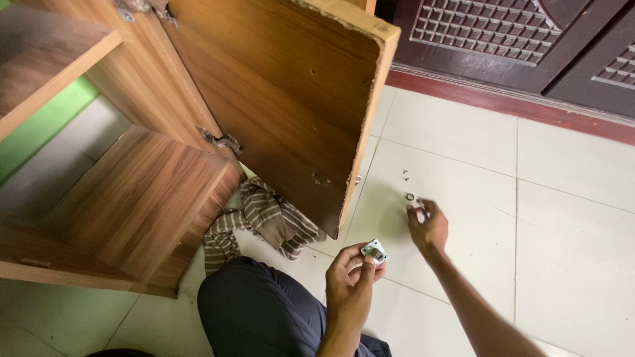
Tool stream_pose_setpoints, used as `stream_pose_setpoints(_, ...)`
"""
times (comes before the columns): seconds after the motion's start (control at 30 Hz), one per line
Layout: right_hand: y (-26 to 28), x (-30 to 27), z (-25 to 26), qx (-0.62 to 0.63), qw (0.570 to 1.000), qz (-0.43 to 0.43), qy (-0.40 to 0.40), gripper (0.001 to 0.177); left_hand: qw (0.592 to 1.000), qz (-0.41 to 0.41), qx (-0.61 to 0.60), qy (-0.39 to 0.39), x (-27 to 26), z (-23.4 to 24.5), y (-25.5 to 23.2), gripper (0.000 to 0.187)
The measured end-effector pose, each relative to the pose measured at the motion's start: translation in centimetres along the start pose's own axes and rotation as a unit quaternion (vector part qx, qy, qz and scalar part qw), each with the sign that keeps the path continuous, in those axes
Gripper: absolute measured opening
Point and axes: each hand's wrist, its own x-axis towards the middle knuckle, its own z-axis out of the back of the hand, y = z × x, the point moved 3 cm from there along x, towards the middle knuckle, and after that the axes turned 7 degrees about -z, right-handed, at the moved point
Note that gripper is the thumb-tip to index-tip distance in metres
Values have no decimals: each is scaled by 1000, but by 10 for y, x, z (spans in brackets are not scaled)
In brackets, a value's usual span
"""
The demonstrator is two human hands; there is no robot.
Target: The person sits on the floor and uses a screwdriver to adjust and tighten screws on a cabinet hinge. They repeatedly reposition the hinge and turn the screwdriver to secure it to the cabinet door.
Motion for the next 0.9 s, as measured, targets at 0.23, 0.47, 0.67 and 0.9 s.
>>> stream_pose_setpoints(0.23, 64, -88, 68, 190, 937, -57, 289, 30, 999, -7, 42, -29, 3, 0, 4, 31)
stream_pose_setpoints(0.47, 92, -123, 91, 254, 898, -88, 348, 27, 994, -78, 73, -12, -3, 0, -2, 28)
stream_pose_setpoints(0.67, 78, -129, 77, 371, 849, -213, 309, 25, 936, -267, 216, -81, -18, 9, -24, 49)
stream_pose_setpoints(0.9, 131, -151, 43, 441, 804, -278, 286, 23, 854, -379, 334, -124, -8, 24, -45, 79)
